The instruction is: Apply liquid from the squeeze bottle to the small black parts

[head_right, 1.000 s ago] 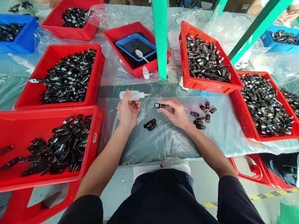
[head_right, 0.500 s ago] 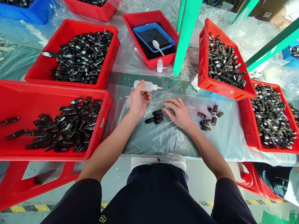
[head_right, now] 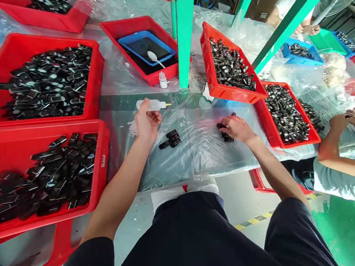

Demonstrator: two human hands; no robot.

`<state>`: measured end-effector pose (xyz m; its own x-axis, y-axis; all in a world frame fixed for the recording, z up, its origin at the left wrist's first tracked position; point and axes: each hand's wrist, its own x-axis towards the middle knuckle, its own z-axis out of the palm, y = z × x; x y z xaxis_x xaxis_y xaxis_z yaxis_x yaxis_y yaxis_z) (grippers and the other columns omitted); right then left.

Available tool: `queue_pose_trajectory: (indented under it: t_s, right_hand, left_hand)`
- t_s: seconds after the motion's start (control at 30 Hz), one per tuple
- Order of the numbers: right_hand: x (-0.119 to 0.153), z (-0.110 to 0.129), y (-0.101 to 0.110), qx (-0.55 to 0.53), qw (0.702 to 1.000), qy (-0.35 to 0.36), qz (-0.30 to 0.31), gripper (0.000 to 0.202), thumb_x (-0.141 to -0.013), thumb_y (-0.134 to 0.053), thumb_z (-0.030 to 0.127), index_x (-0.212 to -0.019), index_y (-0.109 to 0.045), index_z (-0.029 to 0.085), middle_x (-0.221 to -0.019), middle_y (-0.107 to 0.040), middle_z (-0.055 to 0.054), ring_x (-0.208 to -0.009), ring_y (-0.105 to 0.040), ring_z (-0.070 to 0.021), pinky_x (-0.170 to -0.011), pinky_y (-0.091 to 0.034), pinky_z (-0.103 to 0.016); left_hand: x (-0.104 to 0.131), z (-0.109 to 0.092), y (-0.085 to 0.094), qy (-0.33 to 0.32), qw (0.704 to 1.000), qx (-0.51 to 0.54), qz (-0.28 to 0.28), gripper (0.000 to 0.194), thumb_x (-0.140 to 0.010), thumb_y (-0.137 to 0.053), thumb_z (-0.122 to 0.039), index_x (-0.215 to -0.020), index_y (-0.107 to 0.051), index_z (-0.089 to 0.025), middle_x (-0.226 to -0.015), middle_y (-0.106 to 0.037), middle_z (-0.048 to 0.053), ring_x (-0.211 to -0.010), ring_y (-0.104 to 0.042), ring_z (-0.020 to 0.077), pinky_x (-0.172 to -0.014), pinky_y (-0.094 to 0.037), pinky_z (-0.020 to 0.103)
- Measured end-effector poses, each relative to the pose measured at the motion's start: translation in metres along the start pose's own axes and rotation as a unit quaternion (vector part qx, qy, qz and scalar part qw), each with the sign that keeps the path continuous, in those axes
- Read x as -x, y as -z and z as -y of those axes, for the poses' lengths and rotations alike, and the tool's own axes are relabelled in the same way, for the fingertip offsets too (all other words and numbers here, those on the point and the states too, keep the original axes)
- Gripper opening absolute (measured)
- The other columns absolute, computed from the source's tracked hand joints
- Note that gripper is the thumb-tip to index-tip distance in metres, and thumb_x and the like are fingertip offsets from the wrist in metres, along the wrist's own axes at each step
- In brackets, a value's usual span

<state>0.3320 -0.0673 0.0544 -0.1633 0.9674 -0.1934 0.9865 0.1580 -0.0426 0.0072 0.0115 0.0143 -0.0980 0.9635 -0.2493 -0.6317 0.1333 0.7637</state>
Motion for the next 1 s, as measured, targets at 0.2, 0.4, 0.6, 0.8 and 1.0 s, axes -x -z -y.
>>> queue_pose_trajectory:
  t_s: [0.2,0.4,0.6,0.8,1.0]
  right_hand:
    - [-0.013,0.033,0.005,-0.067,0.997,-0.019,-0.044,0.019,-0.089,-0.066,0.026,-0.107,-0.071,0.022,-0.091,-0.078,-0.007,-0.083,-0.070,-0.0248,-0.072,-0.046,-0.035]
    - [-0.017,0.046,0.002,-0.228,0.970,0.070,-0.044,0.013,-0.086,-0.064,0.023,-0.098,-0.069,0.021,-0.098,-0.079,-0.006,-0.085,-0.072,-0.0221,-0.077,-0.051,-0.031]
    - [-0.022,0.065,-0.004,-0.157,0.981,0.111,-0.034,0.036,-0.094,-0.049,0.005,-0.122,-0.066,0.019,-0.125,-0.076,-0.010,-0.112,-0.072,-0.0234,-0.091,-0.050,-0.032]
    - [-0.058,0.102,-0.006,-0.132,0.984,0.109,-0.055,0.020,-0.107,-0.053,0.024,-0.119,-0.067,0.018,-0.122,-0.072,-0.011,-0.101,-0.069,-0.0198,-0.084,-0.047,-0.029]
    - [-0.077,0.127,-0.024,-0.107,0.988,0.086,-0.076,0.024,-0.108,-0.052,0.032,-0.113,-0.071,0.018,-0.119,-0.075,-0.013,-0.102,-0.071,-0.0244,-0.078,-0.045,-0.031]
  left_hand:
    - [0.001,0.000,0.001,-0.009,1.000,-0.005,-0.007,0.047,-0.083,-0.082,-0.059,-0.069,-0.061,-0.019,-0.056,-0.054,-0.003,-0.046,-0.047,0.0078,-0.045,-0.033,0.025]
    - [0.006,-0.007,-0.003,0.001,1.000,-0.009,-0.025,0.042,-0.080,-0.083,-0.053,-0.070,-0.062,-0.018,-0.055,-0.053,-0.004,-0.047,-0.047,0.0075,-0.045,-0.033,0.023]
    - [0.012,-0.014,-0.009,0.007,0.999,-0.010,-0.031,0.042,-0.072,-0.086,-0.052,-0.072,-0.063,-0.017,-0.054,-0.054,-0.005,-0.046,-0.047,0.0066,-0.045,-0.033,0.021]
    - [0.011,-0.012,-0.007,0.005,1.000,-0.013,-0.021,0.046,-0.065,-0.089,-0.054,-0.073,-0.064,-0.017,-0.053,-0.054,-0.005,-0.046,-0.048,0.0069,-0.045,-0.034,0.021]
    - [0.008,-0.015,-0.006,0.001,0.999,-0.025,-0.041,0.045,-0.076,-0.084,-0.057,-0.075,-0.061,-0.018,-0.054,-0.052,-0.006,-0.046,-0.047,0.0057,-0.045,-0.032,0.021]
